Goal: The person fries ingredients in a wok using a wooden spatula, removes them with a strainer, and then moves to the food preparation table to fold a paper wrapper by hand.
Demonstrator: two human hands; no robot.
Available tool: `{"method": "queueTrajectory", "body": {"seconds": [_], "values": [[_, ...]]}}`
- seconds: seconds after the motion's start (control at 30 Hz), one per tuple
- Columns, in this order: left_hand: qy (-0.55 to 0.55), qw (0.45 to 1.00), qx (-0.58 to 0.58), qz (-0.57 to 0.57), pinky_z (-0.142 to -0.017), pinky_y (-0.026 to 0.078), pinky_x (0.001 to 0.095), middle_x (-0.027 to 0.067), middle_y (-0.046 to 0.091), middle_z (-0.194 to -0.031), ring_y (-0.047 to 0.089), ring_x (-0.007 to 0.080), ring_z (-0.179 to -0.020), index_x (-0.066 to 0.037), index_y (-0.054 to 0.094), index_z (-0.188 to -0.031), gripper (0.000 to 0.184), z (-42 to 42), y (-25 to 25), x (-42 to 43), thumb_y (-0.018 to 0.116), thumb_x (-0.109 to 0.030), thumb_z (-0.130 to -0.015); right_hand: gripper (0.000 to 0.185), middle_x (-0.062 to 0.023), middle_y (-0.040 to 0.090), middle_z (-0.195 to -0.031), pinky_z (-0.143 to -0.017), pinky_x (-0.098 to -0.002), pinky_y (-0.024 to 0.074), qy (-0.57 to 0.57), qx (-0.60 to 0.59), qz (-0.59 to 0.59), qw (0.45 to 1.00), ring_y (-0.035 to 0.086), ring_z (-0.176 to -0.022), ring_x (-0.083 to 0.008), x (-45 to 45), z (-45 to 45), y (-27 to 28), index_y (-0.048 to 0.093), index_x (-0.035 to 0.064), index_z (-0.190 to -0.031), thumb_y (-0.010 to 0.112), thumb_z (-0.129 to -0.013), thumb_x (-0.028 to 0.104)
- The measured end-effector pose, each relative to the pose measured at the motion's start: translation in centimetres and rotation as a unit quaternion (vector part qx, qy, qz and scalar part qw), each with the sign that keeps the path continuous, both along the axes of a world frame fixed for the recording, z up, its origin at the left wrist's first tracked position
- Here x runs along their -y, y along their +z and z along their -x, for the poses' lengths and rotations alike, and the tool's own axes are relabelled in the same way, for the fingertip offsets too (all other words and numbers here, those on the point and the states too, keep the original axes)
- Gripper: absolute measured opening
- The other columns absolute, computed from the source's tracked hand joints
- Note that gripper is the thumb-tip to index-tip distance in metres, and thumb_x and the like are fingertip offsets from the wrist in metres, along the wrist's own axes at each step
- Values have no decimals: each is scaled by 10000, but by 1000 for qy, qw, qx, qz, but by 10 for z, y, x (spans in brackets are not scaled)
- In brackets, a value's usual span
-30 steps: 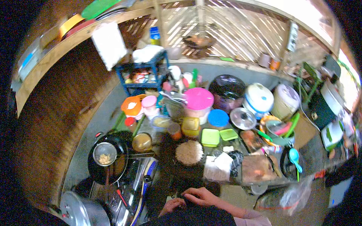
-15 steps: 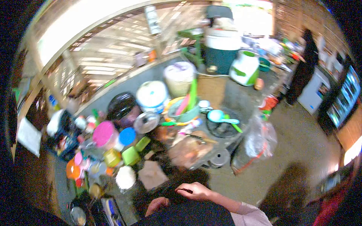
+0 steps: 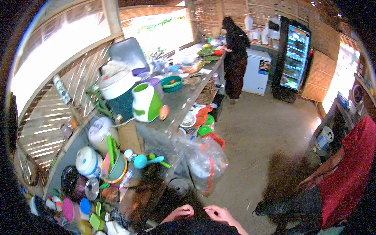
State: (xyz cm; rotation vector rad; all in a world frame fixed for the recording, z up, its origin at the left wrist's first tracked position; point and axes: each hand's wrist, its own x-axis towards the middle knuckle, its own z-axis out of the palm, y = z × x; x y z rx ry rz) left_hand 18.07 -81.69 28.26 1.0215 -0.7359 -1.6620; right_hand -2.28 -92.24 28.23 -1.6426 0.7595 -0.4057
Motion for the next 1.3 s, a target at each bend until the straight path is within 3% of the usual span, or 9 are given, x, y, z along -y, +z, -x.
{"method": "queueTrajectory", "body": {"seconds": [0.1, 0.37, 0.4, 0.5, 0.67, 0.73, 0.87, 1.13, 1.3], "values": [[-60, 998, -16, -28, -582, 309, 186, -25, 489, -761, 417, 53, -655, -51, 543, -935, 160, 11, -20, 58, 513, -197, -877, 216, 24, 564, -638, -581, -219, 434, -48, -18, -73, 996, 501, -607, -45, 29, 20, -1, 634, 75, -1022, 578, -871, 220], [-159, 987, -2, -10, -589, 320, 186, -23, 505, -795, 427, 50, -671, -48, 548, -991, 212, 28, -33, 259, 509, -230, -890, 228, 39, 533, -657, -540, -191, 387, -120, 19, -94, 988, 459, -591, -35, 174, 58, -15, 607, 52, -1065, 551, -890, 187], [-163, 987, -3, 0, -590, 321, 185, -25, 503, -795, 425, 49, -670, -49, 549, -999, 211, 30, -30, 287, 508, -226, -892, 232, 32, 552, -662, -540, -187, 394, -119, -1, -26, 993, 479, -591, -33, 203, 60, -12, 604, 52, -1067, 551, -889, 191], [-188, 981, 18, 50, -583, 316, 173, -33, 498, -790, 412, 42, -658, -51, 546, -1006, 180, 32, -15, 373, 487, -187, -903, 254, 12, 560, -642, -587, -219, 444, -220, -72, -50, 971, 515, -601, -58, 272, 67, 14, 611, 56, -1055, 547, -889, 238], [-188, 980, 33, 54, -592, 324, 183, -16, 491, -742, 431, 65, -665, -29, 541, -984, 171, 43, 23, 485, 472, -164, -904, 248, 18, 546, -641, -532, -216, 421, -258, -20, -16, 966, 498, -585, -47, 365, 90, 31, 606, 51, -1062, 546, -888, 217], [-214, 975, 43, 41, -628, 343, 182, -23, 485, -754, 440, 63, -698, -34, 540, -988, 168, 50, 27, 524, 480, -165, -901, 222, 9, 554, -659, -512, -193, 387, -286, 2, -105, 952, 476, -570, -34, 394, 107, 23, 606, 44, -1037, 537, -891, 196], [-239, 966, 64, 75, -713, 362, 181, -40, 498, -809, 453, 46, -772, -58, 544, -986, 170, 70, 10, 602, 515, -202, -901, 192, 2, 550, -654, -518, -204, 390, -297, 34, -113, 948, 478, -569, -53, 467, 145, -31, 606, 31, -1010, 525, -896, 162], [-36, 998, -21, 51, -602, 332, 174, -56, 492, -779, 424, 27, -692, -67, 543, -1005, 171, 135, 27, 733, 516, -198, -899, 199, -9, 557, -621, -534, -225, 418, -177, -63, 10, 982, 505, -567, -69, 674, 192, 15, 614, 19, -999, 516, -898, 160], [15, 997, 41, 67, -600, 332, 168, -50, 499, -786, 429, 32, -694, -51, 541, -1019, 186, 128, 34, 791, 510, -194, -904, 197, -27, 580, -648, -557, -249, 447, -104, -117, 66, 985, 536, -598, -87, 795, 177, 26, 620, 40, -1021, 544, -874, 146]]}}
